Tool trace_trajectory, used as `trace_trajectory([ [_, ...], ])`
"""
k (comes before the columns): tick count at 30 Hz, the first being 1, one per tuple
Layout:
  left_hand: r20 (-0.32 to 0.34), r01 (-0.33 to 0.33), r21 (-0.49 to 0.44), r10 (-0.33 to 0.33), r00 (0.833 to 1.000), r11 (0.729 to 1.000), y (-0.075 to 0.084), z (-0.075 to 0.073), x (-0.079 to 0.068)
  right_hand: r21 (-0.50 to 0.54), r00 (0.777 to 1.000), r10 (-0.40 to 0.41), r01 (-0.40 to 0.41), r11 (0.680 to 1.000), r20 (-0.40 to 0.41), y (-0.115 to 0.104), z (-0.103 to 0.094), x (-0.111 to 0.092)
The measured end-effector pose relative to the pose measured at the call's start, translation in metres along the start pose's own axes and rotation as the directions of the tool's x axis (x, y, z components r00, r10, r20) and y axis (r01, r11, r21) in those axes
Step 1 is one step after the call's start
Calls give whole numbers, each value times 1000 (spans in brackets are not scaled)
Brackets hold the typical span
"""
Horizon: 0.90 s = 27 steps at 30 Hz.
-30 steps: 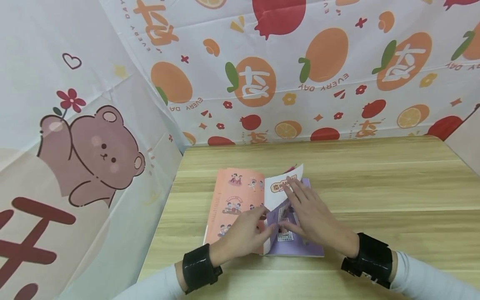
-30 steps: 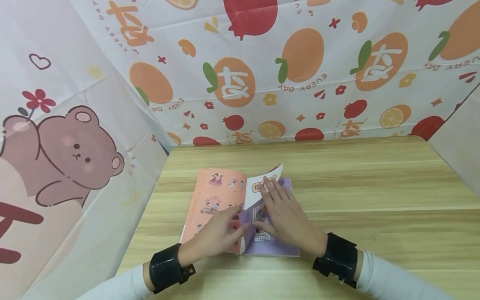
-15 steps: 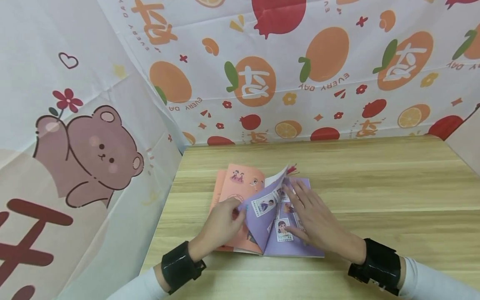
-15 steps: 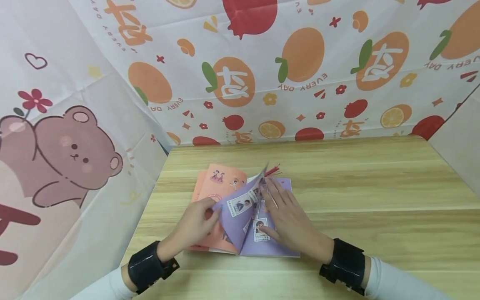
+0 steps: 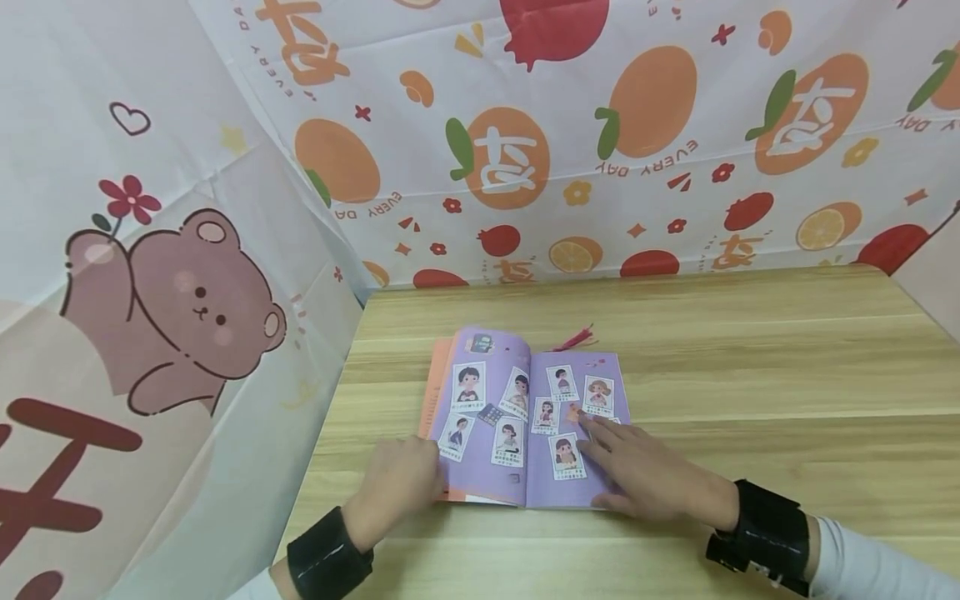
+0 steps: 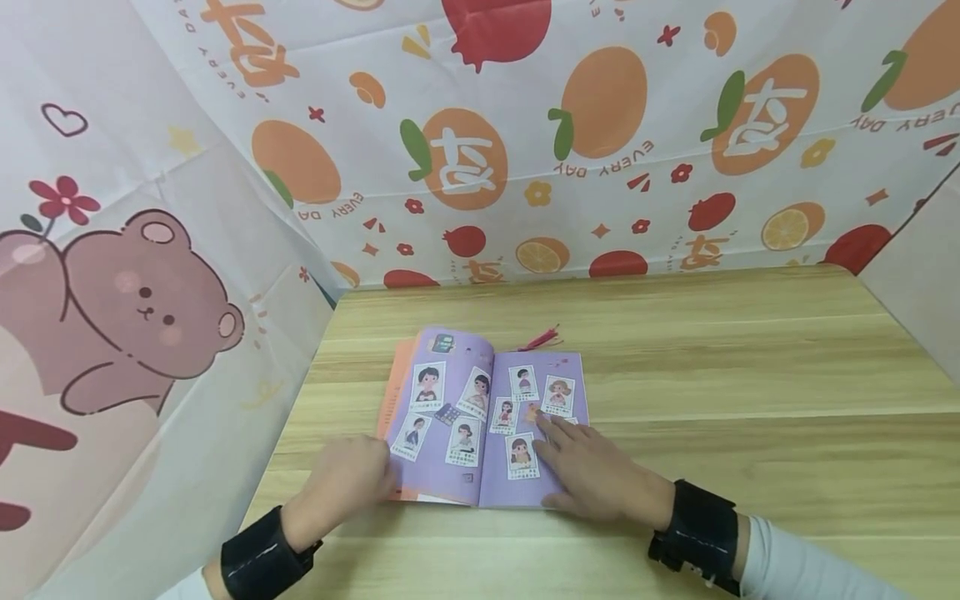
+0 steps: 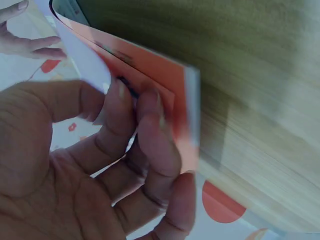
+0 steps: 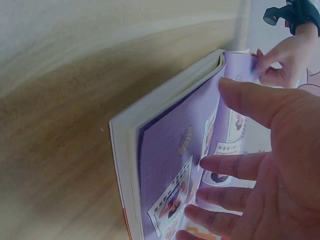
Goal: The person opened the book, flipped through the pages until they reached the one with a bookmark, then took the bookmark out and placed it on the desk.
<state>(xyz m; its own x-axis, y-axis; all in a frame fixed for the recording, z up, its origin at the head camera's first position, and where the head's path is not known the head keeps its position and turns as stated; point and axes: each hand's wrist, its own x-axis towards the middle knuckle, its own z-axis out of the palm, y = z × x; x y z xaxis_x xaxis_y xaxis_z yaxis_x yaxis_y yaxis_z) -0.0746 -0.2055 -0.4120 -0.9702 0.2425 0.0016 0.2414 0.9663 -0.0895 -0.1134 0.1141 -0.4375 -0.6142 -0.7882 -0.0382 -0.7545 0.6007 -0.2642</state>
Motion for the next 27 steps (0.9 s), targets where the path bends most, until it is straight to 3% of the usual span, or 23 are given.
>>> trace_trajectory([
  [4, 124, 13, 46, -19, 992, 999, 4, 5, -1, 19, 999, 8, -9, 1000, 54, -1, 3, -2],
  [10, 193, 10, 77, -25, 981, 997, 7, 14, 1, -14, 998, 14, -13, 1000, 62, -2, 7, -4],
  [14, 145, -19, 112, 3, 989, 993, 7, 18, 4, -38, 998, 10, -7, 999, 63, -1, 8, -4],
  [17, 34, -111, 188, 107, 994, 976, 8, 19, 7, -42, 998, 11, -8, 999, 61, 1, 8, -4],
  [19, -33, -212, 229, 225, 974, 950, 11, 19, 10, -42, 998, 10, -7, 999, 61, 3, 7, -3],
  [21, -58, -321, 233, 343, 938, 918, 14, 19, 12, -38, 998, 7, -5, 999, 60, 4, 7, -2],
  [24, -26, -460, 212, 476, 879, 862, 20, 19, 14, -32, 998, 1, 1, 999, 62, 7, 5, 0],
  [27, 37, -529, 194, 533, 845, 826, 24, 17, 14, -18, 998, -5, 6, 1000, 65, 9, 4, 1],
])
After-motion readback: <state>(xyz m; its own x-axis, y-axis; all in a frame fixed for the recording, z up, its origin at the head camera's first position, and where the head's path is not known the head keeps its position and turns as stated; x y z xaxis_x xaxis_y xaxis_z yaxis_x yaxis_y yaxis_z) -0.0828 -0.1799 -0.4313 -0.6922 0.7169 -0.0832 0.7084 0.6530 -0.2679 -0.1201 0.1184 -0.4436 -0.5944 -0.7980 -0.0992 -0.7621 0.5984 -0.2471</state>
